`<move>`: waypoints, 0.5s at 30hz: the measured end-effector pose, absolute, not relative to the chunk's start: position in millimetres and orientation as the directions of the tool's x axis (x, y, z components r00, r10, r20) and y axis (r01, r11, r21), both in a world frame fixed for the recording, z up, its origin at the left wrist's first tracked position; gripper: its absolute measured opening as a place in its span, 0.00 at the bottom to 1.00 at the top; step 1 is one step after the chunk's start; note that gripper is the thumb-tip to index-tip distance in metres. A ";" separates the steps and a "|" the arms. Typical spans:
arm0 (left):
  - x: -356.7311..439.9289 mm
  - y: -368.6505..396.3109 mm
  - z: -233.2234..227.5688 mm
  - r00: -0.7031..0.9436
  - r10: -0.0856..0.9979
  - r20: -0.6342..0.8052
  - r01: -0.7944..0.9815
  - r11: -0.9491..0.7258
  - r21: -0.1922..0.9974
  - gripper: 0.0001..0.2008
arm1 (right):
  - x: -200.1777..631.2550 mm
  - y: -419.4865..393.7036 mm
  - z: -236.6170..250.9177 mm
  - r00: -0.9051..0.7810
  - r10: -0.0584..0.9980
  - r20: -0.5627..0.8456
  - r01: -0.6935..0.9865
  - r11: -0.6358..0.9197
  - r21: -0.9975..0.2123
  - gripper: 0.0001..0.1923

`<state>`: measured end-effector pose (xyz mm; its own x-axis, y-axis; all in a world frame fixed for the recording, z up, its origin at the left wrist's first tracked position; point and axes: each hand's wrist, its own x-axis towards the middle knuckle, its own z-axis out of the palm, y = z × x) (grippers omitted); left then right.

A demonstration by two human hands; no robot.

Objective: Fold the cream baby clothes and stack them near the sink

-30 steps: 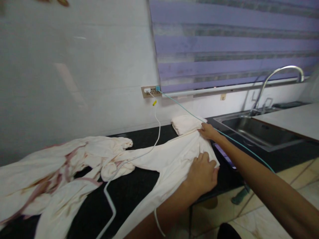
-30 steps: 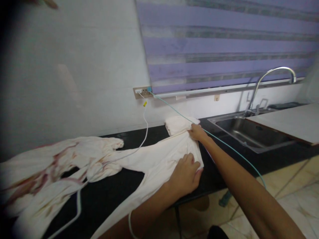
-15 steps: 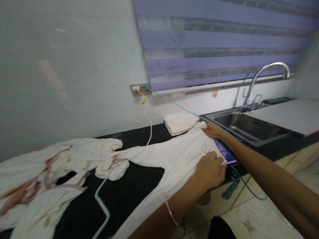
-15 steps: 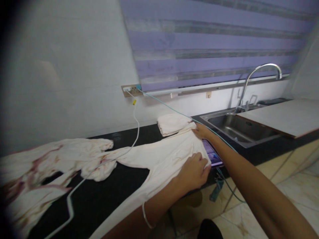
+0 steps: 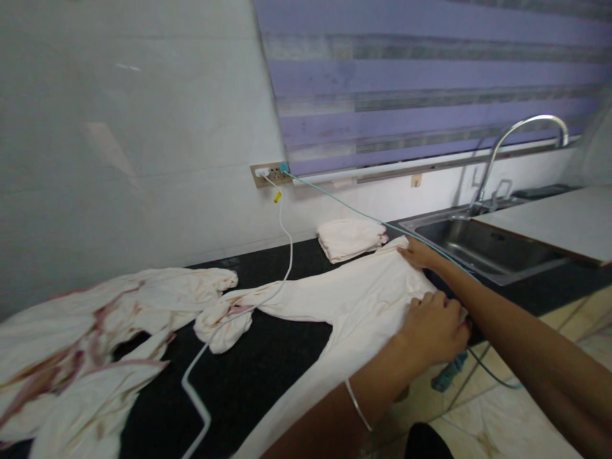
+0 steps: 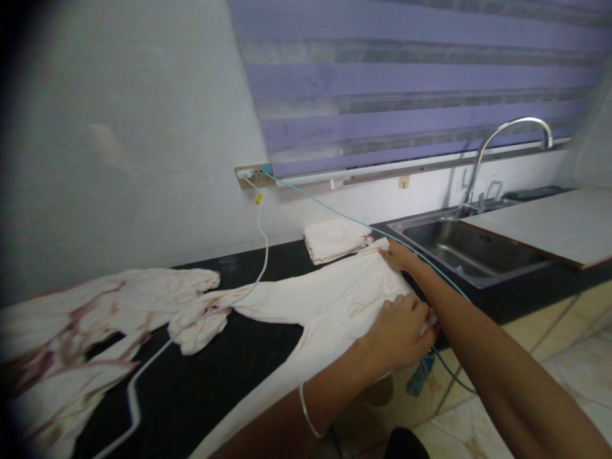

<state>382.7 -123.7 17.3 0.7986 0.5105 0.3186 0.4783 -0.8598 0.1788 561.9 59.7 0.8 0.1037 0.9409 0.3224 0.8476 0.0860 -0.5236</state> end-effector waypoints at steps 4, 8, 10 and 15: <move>346.5 -140.3 23.5 0.784 0.531 0.321 0.472 -0.846 0.246 0.20 | 569.1 55.4 -9.0 0.048 0.964 0.262 0.798 0.120 -0.591 0.23; 283.2 -164.9 32.7 0.764 0.600 0.235 0.516 -0.789 0.333 0.24 | 575.5 53.2 -16.6 -0.017 0.974 0.225 0.725 0.167 -0.669 0.24; 245.3 -176.3 32.6 0.733 0.652 0.192 0.577 -0.746 0.332 0.28 | 578.2 55.2 -19.1 -0.011 0.982 0.188 0.741 0.134 -0.658 0.22; 157.7 -186.8 25.6 0.557 0.829 0.053 0.794 -0.550 0.258 0.31 | 575.0 63.4 -19.7 0.124 0.971 0.203 0.858 -0.002 -0.513 0.19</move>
<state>157.7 -186.8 25.6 0.5570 0.8289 0.0529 0.7941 -0.5501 0.2584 575.0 63.4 -19.7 0.1239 0.9714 0.2026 0.8582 -0.0024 -0.5133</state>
